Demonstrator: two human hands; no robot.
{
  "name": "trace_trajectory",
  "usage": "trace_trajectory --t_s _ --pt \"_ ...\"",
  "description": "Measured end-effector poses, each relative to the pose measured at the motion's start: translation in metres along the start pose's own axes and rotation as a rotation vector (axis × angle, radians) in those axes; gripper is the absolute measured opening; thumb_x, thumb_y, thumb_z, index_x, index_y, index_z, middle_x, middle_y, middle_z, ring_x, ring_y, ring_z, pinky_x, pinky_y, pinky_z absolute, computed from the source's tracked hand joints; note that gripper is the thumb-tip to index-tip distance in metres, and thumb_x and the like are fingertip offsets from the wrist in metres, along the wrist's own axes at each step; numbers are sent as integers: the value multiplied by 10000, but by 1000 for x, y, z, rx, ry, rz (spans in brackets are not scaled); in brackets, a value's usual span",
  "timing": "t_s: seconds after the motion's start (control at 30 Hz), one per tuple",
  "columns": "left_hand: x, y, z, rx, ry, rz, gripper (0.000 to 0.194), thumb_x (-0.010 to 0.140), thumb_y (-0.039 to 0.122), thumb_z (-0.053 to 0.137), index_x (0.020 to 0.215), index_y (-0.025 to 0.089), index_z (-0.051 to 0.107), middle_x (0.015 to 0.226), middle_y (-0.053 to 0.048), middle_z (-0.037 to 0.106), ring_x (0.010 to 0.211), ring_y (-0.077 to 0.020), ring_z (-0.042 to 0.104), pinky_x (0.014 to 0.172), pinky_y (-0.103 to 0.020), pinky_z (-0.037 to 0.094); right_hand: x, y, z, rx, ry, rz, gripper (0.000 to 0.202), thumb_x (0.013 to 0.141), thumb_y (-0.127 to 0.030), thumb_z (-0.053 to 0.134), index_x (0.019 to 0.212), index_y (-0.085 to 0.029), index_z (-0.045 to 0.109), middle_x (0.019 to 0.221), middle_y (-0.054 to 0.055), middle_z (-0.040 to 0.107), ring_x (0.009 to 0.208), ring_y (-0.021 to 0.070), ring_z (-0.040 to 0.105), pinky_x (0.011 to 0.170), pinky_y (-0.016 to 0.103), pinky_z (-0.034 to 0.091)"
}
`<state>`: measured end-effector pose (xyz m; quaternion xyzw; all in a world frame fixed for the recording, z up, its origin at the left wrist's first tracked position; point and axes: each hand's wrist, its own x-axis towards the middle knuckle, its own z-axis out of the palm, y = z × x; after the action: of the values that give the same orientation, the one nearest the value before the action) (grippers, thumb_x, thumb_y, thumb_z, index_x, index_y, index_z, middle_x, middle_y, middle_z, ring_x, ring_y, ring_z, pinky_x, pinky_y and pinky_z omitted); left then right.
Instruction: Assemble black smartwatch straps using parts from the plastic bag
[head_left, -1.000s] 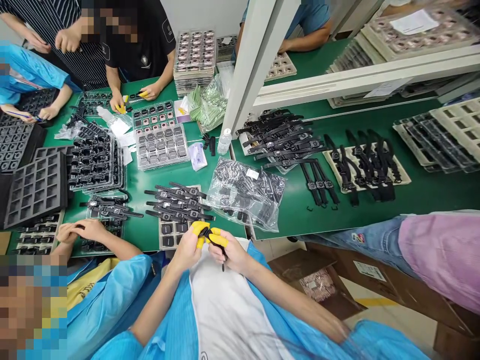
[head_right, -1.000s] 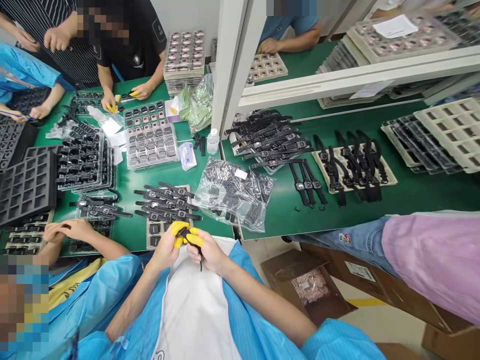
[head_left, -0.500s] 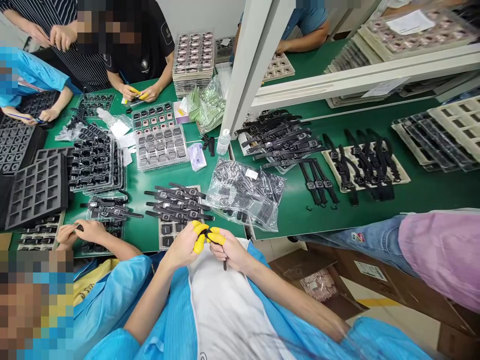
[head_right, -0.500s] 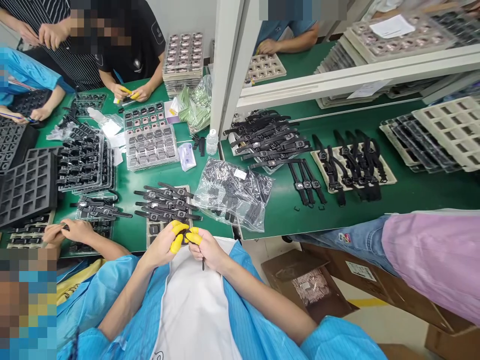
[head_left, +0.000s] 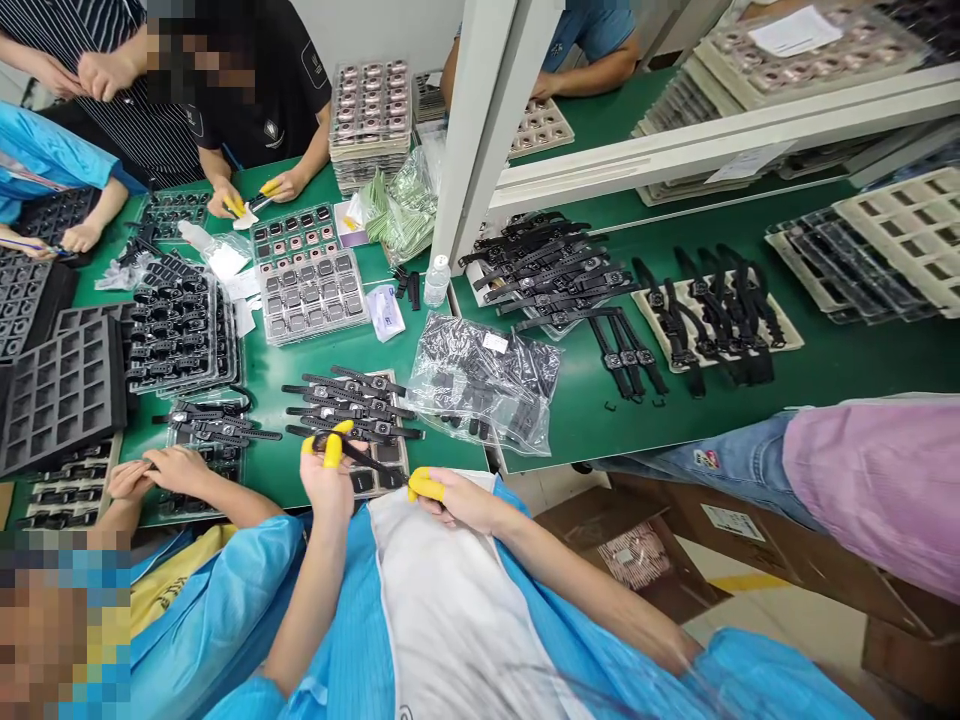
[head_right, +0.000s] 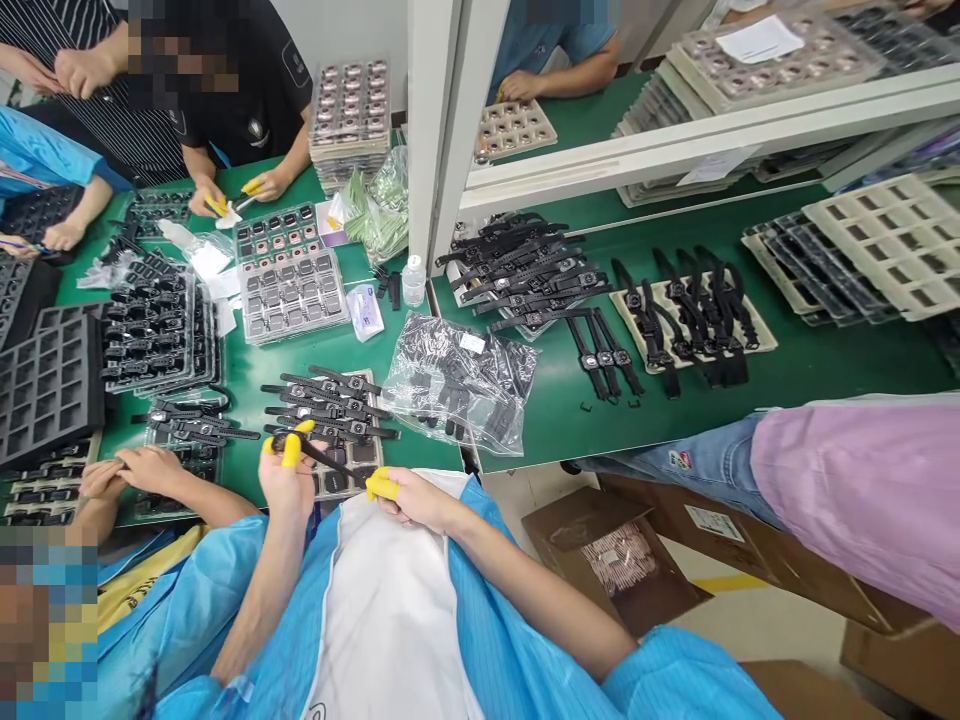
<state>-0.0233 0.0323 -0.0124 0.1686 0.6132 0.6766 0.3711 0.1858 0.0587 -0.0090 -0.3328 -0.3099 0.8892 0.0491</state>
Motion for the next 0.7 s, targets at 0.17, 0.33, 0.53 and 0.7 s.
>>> trace_trajectory --t_s 0.17,0.33,0.53,0.7 --pt "6 15 -7 398 -365 26 342 897 412 731 1149 187 680 1086 -106 789 759 -207 765 696 -328 648 2 -8 5 12 201 -211 479 798 -607 736 866 -222 459 676 -67 594 441 61 436 425 212 302" --pt "-14 4 -4 731 -869 318 504 878 90 521 1344 223 660 1308 -101 717 1212 -244 677 1058 -427 565 2 -17 21 83 95 -238 423 836 -569 717 854 -219 480 533 -88 519 397 63 329 406 217 220" --pt "-19 -1 -7 751 -968 426 648 844 -5 420 1427 236 570 1326 -106 661 1251 -230 633 1060 -419 553 -1 -13 24 262 65 -188 450 760 -538 791 828 -233 467 459 -126 392 386 55 204 390 211 151" --pt "-23 -1 -7 733 -923 426 659 820 -21 402 1410 227 560 1330 -103 647 1266 -230 613 1084 -419 524 0 -9 26 312 54 -167 444 743 -504 808 819 -234 465 455 -127 385 387 49 204 387 199 144"
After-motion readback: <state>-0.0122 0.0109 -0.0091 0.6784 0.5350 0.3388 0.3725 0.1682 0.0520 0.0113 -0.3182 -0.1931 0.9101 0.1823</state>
